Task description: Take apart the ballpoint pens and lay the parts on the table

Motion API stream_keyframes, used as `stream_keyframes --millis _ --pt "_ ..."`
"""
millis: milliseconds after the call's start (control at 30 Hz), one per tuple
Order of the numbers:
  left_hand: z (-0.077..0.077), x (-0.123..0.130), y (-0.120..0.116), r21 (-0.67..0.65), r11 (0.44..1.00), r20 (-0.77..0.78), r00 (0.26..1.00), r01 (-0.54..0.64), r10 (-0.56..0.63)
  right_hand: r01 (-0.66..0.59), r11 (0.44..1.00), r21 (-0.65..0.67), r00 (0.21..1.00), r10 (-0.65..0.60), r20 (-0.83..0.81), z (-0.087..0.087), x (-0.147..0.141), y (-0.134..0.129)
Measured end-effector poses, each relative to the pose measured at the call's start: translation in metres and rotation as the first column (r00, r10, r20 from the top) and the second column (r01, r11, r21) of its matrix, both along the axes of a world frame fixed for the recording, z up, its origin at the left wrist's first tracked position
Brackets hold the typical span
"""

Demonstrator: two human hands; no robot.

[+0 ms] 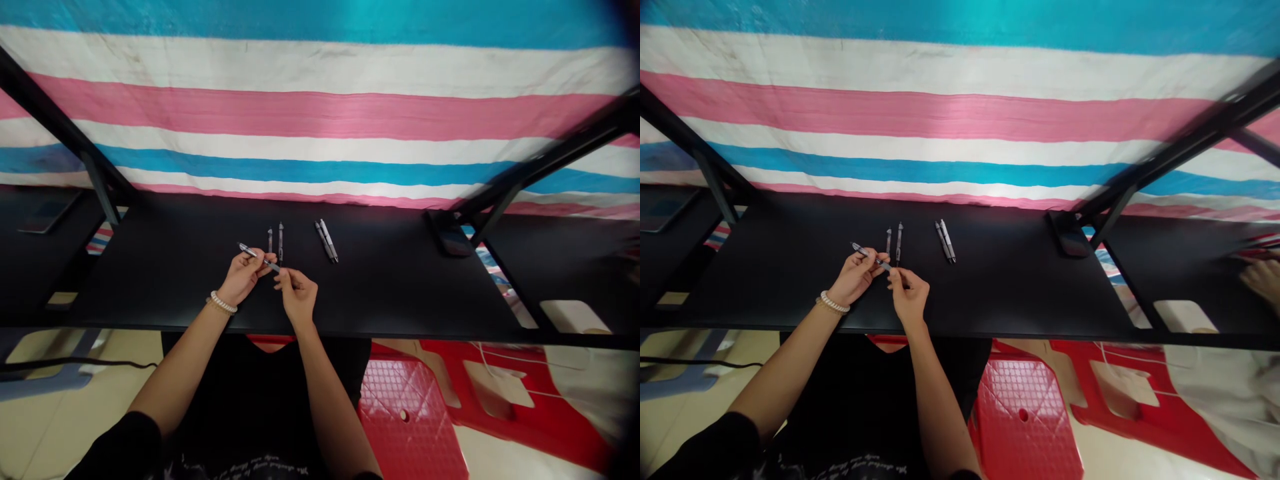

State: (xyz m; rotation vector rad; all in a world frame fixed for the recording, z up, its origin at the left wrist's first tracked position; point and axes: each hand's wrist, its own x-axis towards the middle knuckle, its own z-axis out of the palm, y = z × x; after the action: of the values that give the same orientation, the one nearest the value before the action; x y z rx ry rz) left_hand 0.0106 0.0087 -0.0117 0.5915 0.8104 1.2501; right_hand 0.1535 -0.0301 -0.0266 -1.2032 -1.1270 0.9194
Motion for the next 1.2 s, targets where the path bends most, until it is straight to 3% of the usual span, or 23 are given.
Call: stream_keyframes --millis 367,733,867,967,1200 --pt "0.003 0.001 -0.001 0.001 1.000 -0.006 1.000 -0.001 0.001 -0.037 0.999 0.008 0.999 0.037 -0.024 -0.004 -0.001 0.001" --pt "0.009 0.002 -0.002 0.031 0.999 -0.018 1.000 0.027 -0.026 -0.178 0.984 -0.023 0.963 0.179 0.201 0.001 0.004 0.000" --pt "0.021 -0.002 -0.002 -0.006 0.997 0.103 0.992 0.073 -0.072 -0.153 0.988 0.004 0.953 0.147 0.265 0.002 0.002 0.001" --pt "0.027 -0.006 -0.004 -0.012 0.998 0.208 0.976 0.066 -0.062 -0.207 0.978 0.036 0.906 0.178 0.383 0.003 0.001 0.001" --pt "0.028 -0.009 -0.006 -0.062 0.996 0.378 0.925 0.062 -0.034 -0.267 0.961 0.073 0.835 0.193 0.516 0.001 0.001 0.000"
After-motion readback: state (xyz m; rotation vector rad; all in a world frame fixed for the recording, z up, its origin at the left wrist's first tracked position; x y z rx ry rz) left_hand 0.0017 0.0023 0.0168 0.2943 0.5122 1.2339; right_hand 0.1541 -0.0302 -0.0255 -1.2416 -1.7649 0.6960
